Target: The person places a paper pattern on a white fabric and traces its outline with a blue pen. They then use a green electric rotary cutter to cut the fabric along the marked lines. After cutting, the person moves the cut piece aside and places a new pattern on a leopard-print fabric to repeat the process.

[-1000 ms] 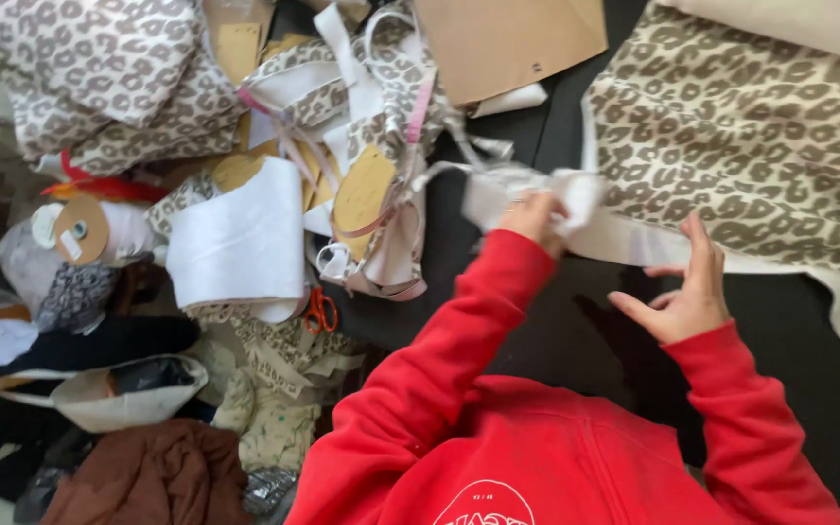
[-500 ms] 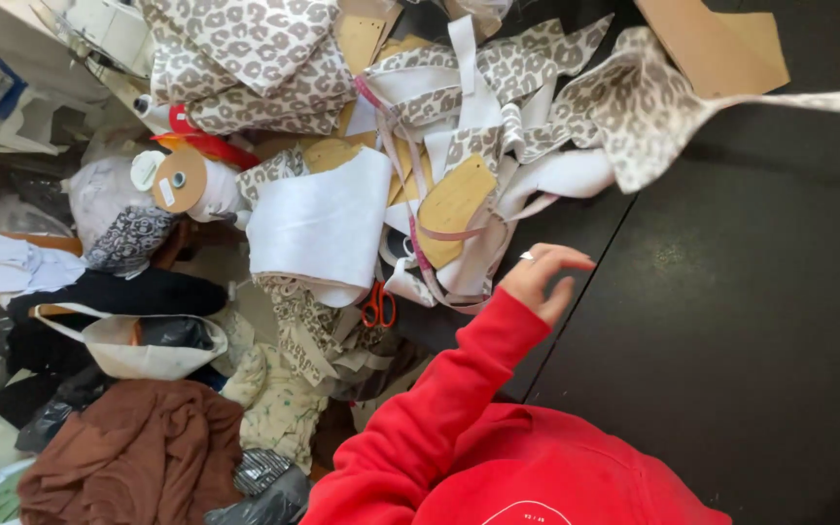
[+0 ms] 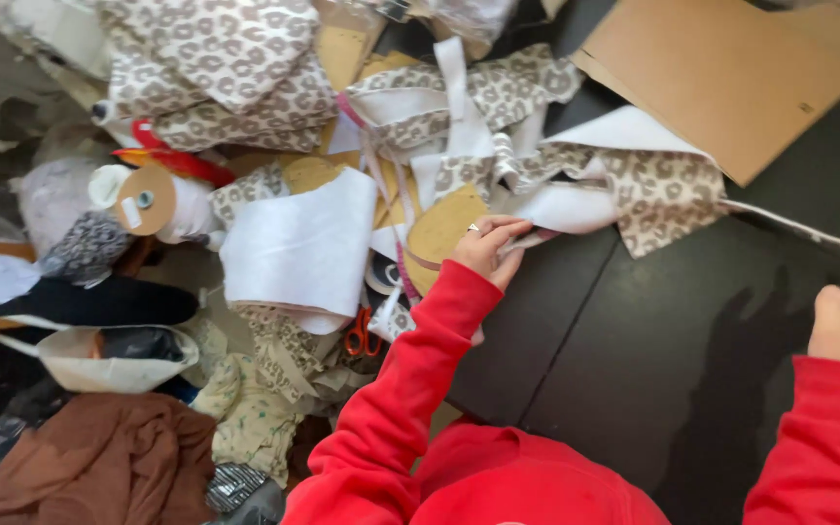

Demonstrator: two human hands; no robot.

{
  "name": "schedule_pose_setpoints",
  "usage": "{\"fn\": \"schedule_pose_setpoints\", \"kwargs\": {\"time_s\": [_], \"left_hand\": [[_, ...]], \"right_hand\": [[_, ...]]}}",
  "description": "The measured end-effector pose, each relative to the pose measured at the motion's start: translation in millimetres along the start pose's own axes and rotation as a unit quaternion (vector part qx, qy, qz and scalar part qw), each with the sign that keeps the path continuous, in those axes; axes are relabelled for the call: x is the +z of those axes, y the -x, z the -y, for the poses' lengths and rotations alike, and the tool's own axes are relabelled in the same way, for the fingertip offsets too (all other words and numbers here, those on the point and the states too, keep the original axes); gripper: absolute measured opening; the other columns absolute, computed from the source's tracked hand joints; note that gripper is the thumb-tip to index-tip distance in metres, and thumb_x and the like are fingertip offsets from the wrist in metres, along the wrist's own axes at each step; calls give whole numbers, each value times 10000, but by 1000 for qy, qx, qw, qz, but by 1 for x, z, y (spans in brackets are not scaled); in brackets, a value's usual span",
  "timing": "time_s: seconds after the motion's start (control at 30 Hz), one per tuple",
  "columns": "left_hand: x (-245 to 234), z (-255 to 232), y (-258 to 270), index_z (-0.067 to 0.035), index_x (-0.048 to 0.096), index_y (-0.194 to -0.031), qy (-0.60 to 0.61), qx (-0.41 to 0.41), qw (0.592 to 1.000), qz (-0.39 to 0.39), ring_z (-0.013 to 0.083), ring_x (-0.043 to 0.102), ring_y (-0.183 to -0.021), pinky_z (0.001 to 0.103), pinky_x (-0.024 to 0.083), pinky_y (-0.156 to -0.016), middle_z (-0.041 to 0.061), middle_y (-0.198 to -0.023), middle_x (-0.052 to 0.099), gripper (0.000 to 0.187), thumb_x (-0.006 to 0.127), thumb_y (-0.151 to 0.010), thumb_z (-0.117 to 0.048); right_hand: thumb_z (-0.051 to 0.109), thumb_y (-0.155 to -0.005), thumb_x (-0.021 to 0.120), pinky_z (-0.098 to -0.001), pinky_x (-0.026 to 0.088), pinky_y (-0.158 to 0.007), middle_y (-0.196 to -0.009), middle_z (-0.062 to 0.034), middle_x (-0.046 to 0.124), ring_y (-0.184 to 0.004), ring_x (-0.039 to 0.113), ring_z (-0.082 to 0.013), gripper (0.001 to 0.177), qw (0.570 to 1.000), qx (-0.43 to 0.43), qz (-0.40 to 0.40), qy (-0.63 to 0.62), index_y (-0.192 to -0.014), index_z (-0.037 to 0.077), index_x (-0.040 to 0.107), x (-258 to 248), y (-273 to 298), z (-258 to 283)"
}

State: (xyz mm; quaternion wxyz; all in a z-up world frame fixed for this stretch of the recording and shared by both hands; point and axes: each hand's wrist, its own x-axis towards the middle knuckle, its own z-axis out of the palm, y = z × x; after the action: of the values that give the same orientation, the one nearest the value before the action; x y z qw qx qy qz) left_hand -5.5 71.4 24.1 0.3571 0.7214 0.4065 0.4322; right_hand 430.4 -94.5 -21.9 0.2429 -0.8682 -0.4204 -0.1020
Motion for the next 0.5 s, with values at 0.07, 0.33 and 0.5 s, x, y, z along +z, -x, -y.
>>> {"fn": "schedule_pose_setpoints", "kwargs": {"time_s": [0.07,0.33,0.5], "left_hand": [[-43,12,-17,-101,742,-1324,-55,-10,998,-37,255,697,-1176,330,574,-1003,60,-1348,690,448,712,-893,18],[-170,202,-79,-103,743,-1353,-215,-120,958,-145,283,706,-1210,350,588,-1035,131,-1373,701,447,740,-911,-171],[-180,239,-112,-141,615,-1526,-221,-247,931,-155,322,615,-1395,386,518,-1171,148,-1555,603,656,744,-884,-189]], "right_hand": [[-25,-1229,803,-522,598,-896,-1313,-360,766,-1024,742,-450,339,988,-88,19,-127,-1511,-187,708,9,2,32],[-270,-1133,661,-577,474,-1180,-1768,-399,539,-1467,566,-506,363,928,-104,172,-314,-1495,-237,640,42,31,34],[-351,-1120,576,-627,483,-1153,-1567,-509,565,-1369,577,-576,555,922,-91,204,-317,-1670,-336,503,65,55,-1]]}}
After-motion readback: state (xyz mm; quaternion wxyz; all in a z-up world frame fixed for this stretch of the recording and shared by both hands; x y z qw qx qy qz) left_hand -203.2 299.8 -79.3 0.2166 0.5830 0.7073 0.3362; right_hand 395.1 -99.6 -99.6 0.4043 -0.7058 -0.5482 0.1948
